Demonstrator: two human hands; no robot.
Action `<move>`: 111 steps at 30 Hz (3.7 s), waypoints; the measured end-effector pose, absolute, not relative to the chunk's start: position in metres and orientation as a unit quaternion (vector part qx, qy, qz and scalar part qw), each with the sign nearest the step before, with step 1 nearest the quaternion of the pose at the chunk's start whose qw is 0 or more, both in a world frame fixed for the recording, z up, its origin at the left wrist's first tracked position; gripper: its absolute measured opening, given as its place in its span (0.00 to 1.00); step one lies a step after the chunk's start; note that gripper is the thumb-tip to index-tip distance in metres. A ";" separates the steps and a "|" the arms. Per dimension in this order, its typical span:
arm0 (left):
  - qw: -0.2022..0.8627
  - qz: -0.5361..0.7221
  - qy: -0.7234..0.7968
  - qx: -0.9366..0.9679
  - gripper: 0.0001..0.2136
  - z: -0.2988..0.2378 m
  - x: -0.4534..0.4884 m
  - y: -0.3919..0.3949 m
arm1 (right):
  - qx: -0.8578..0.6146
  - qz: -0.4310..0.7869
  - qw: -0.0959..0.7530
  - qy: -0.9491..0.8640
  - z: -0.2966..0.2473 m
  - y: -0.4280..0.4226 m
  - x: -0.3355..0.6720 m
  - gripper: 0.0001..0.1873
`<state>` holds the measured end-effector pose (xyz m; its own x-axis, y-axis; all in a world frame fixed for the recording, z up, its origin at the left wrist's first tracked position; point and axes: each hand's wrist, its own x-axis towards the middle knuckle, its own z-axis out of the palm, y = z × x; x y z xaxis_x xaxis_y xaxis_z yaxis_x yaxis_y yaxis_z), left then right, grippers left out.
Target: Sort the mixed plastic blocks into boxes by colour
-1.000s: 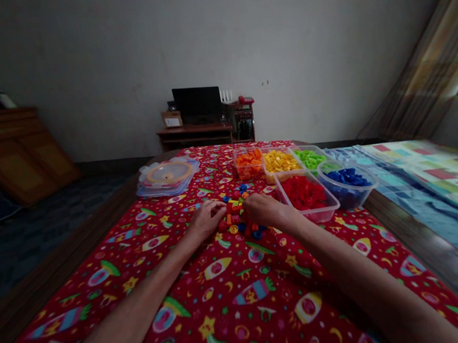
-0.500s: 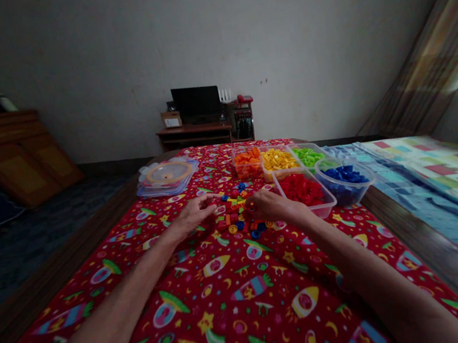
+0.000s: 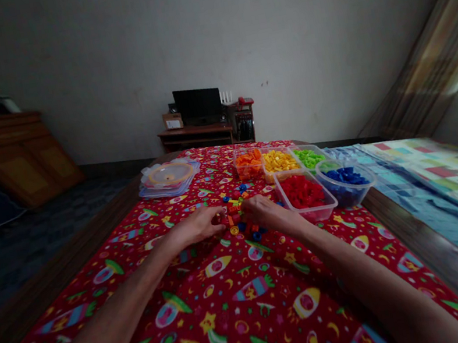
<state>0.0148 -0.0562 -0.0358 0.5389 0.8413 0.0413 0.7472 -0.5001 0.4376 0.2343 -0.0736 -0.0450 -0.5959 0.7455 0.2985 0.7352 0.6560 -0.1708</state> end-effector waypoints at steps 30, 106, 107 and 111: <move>0.366 0.443 0.483 0.661 0.16 -0.046 0.032 -0.051 | -0.582 -0.016 0.205 -0.787 0.037 -0.065 0.328 0.12; 0.183 0.344 0.492 0.778 0.17 -0.046 0.033 -0.047 | -0.457 0.314 0.363 -0.749 -0.052 -0.053 0.214 0.05; 0.182 0.347 0.488 0.780 0.17 -0.047 0.034 -0.048 | -0.451 0.352 0.369 -0.733 -0.052 -0.053 0.214 0.08; 0.153 0.350 0.477 0.791 0.18 -0.051 0.039 -0.050 | -0.411 0.466 0.367 -0.692 -0.050 -0.055 0.213 0.20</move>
<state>0.0386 -0.0503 -0.0505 0.2993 0.8622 0.4086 0.6476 -0.4981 0.5766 0.2133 -0.0554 -0.0498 -0.3927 0.9111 0.1251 0.2261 0.2275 -0.9472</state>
